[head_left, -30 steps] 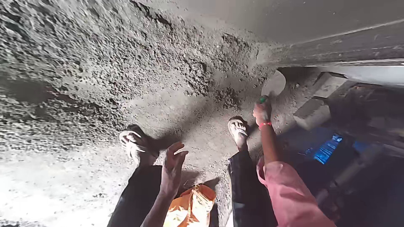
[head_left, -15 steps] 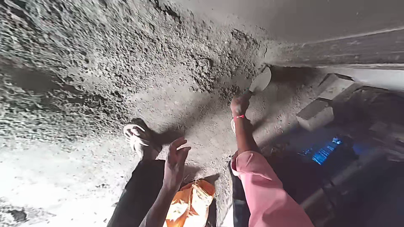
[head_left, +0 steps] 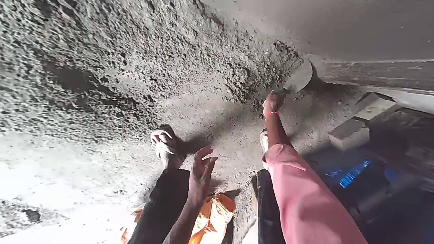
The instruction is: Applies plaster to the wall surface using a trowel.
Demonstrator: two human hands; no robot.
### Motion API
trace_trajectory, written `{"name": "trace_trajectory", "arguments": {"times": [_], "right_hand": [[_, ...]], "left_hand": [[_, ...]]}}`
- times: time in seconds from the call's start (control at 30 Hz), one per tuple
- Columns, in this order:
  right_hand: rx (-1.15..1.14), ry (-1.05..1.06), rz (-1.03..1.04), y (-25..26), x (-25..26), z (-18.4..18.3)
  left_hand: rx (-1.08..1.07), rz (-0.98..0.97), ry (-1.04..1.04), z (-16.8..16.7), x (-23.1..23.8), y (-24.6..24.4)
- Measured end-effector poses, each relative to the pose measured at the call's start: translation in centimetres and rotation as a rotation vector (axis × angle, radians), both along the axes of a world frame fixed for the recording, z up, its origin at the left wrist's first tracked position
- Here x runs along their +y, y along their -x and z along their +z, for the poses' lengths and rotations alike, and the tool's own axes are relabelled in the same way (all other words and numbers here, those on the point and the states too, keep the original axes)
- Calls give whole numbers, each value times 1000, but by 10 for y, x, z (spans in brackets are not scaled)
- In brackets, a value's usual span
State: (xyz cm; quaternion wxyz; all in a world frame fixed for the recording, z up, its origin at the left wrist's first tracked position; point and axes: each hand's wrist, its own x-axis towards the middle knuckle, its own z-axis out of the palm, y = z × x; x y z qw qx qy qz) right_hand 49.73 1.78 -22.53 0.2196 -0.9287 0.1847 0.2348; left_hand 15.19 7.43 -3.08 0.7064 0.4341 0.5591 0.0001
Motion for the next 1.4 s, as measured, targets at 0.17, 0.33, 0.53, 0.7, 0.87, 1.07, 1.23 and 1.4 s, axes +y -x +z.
{"name": "trace_trajectory", "arguments": {"times": [0.17,0.33,0.53,0.7,0.87,1.07,1.23,1.4], "right_hand": [[209,-79,126,6,18,22],[209,-125,176,-20,-50,45],[220,-178,86,-11,24,7],[342,-154,514,63,98,35],[529,-284,961,132,187,47],[302,-259,527,112,40,54],[91,16,92,-8,-23,10],[169,-56,249,29,101,12]], "left_hand": [[-26,2,18,4,2,1],[-45,17,-33,5,26,-4],[-63,36,11,15,32,-11],[-75,-19,24,18,14,-15],[-18,-27,-43,2,10,-11],[12,61,9,-1,6,9],[-35,103,23,9,9,10],[-67,140,12,18,24,7]]}}
